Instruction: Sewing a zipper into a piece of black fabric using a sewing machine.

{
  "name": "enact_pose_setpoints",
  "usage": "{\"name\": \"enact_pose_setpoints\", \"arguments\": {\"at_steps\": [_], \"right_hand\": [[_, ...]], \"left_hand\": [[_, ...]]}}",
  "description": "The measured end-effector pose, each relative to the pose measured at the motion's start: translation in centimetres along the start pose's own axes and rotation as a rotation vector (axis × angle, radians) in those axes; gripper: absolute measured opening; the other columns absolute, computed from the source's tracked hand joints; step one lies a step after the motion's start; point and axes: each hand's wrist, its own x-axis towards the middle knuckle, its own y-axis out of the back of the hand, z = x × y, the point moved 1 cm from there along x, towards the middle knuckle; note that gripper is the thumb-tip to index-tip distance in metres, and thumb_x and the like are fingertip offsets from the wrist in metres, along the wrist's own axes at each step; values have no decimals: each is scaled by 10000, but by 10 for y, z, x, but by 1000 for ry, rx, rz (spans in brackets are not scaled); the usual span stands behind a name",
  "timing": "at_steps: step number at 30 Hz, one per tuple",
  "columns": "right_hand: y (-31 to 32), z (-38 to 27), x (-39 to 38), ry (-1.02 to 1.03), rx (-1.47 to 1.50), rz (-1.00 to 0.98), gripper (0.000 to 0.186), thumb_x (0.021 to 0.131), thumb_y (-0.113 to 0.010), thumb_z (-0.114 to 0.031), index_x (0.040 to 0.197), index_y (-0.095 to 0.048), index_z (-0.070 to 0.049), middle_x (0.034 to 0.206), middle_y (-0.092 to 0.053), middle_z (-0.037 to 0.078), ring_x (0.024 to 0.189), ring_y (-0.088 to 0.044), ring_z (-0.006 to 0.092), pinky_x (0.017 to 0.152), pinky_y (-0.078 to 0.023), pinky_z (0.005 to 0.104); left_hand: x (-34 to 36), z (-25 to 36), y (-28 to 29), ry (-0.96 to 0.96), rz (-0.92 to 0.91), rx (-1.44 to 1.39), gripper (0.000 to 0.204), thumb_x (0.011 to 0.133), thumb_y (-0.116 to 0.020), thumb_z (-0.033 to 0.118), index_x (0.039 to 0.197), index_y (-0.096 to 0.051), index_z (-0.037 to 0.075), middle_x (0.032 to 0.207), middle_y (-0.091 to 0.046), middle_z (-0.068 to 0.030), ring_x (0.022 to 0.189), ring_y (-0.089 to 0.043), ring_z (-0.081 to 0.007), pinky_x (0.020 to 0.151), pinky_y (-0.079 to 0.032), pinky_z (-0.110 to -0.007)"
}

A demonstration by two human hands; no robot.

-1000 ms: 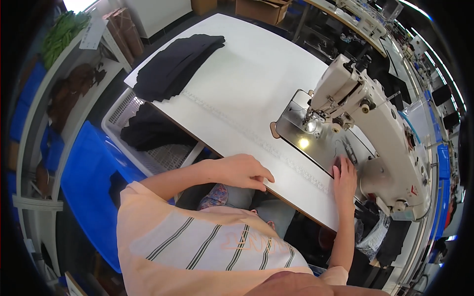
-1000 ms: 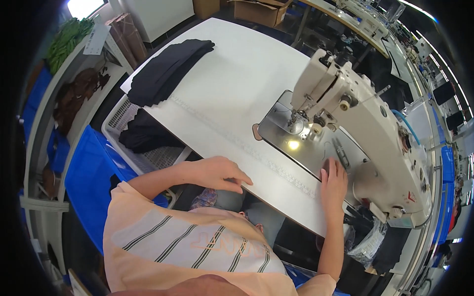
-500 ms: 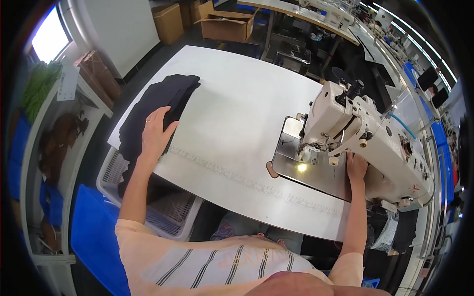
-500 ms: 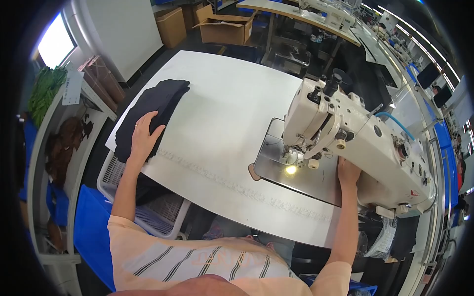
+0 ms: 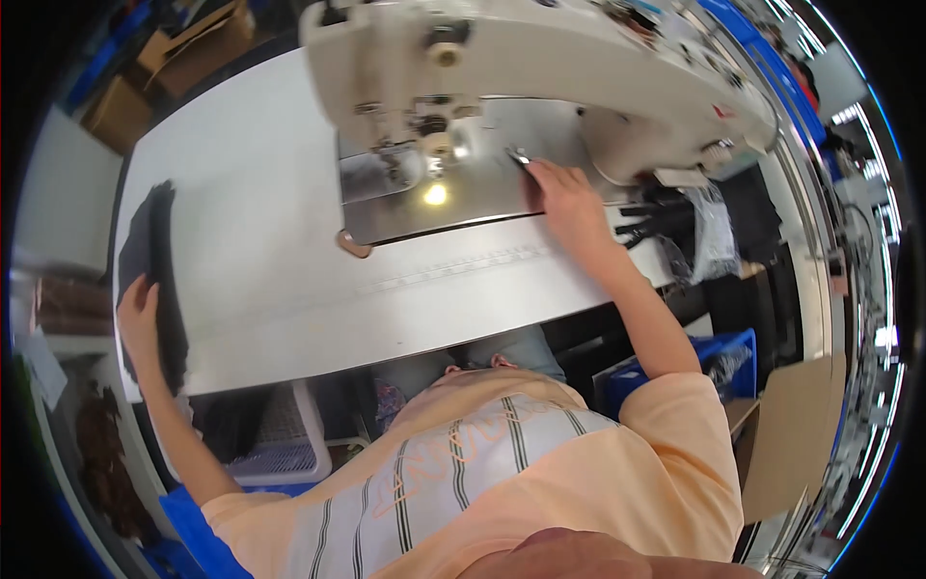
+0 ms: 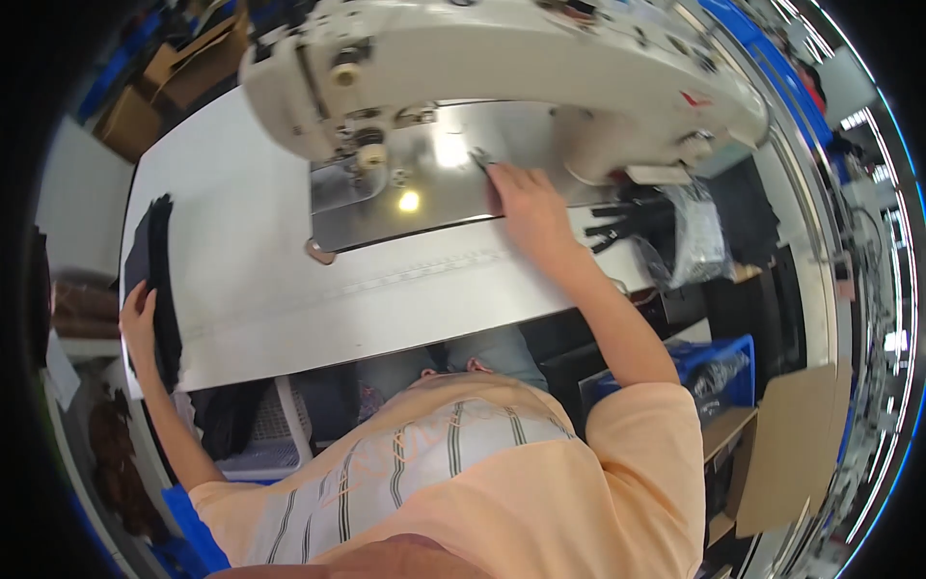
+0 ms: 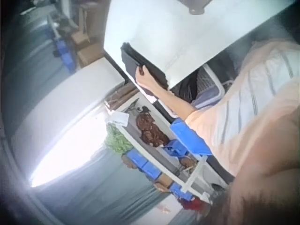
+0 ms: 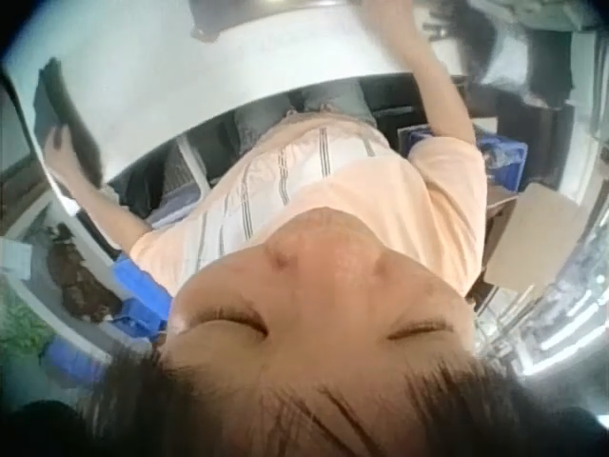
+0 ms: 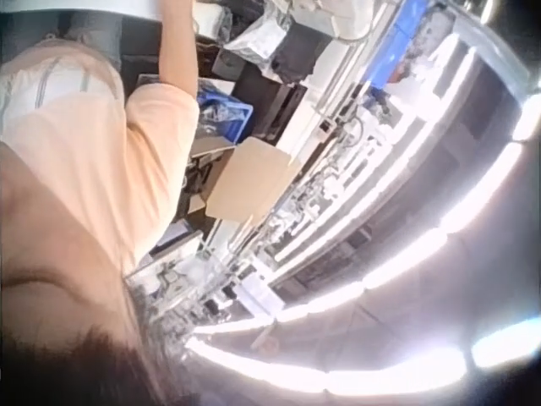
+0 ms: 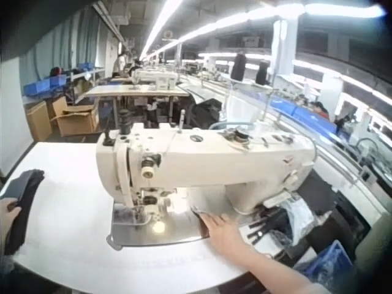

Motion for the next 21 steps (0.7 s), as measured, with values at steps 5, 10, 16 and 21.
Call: {"name": "enact_pose_setpoints", "arguments": {"at_steps": [5,10,16,21], "right_hand": [[16,-1,-43,26,1,18,432,706,-590,10,1137,-564,0,1149,-585,108,920,-541,288,852,-467,357],[21,9,-56,-32,171,74,417,716,-614,2,1131,-575,-6,1172,-569,88,913,-522,275,827,-449,358],[16,38,-48,-120,-71,109,353,749,-599,-69,1097,-596,-14,1138,-584,89,959,-523,259,824,-426,373],[88,45,-65,-85,106,-64,248,775,-633,-92,1021,-630,-64,925,-651,76,843,-619,248,730,-505,355]], "left_hand": [[22,-38,6,21,-108,-26,358,895,-592,221,1152,-607,-28,1038,-672,-167,968,-636,-263,851,-462,-342],[19,-8,1,51,253,368,298,923,-547,324,1063,-649,81,1002,-677,-124,928,-649,-284,790,-487,-362],[-36,177,-17,-231,-179,360,248,916,-558,207,806,-513,-11,712,-553,-203,632,-540,-374,580,-411,-431],[-67,219,-90,-515,-289,213,312,896,-556,209,683,-472,-2,606,-484,-189,569,-493,-374,544,-367,-435]]}}
